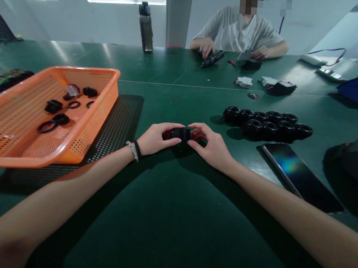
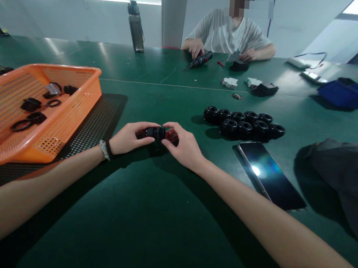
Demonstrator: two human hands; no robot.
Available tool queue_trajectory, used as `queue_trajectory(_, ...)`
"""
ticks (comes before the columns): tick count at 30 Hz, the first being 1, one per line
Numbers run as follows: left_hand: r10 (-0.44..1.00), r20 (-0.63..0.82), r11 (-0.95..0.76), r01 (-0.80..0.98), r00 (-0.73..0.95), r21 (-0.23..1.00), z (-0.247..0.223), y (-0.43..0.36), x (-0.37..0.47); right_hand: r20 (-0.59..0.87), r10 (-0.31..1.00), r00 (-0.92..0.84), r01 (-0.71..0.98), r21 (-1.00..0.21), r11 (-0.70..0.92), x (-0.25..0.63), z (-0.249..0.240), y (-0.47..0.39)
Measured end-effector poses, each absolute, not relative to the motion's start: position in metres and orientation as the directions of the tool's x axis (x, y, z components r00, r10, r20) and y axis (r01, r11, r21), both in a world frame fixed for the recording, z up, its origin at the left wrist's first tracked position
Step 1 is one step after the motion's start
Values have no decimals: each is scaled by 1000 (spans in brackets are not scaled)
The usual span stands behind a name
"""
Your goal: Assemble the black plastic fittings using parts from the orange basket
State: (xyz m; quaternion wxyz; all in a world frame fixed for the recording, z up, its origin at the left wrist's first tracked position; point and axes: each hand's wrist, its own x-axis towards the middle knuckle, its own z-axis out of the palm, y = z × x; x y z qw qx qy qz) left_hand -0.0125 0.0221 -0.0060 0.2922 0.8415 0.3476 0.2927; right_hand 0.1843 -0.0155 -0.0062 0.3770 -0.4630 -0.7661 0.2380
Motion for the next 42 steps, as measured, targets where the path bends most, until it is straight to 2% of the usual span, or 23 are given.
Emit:
queue_trajectory(17, 756, 293, -591, 417, 586, 691, -8, 23, -12, 331, 904, -271, 521, -739, 427, 183, -8, -13)
queue_trajectory(42, 762, 262, -585, 456, 593, 671, -4, 21, -12, 291, 920, -264, 605, -693, 393, 183, -5, -14)
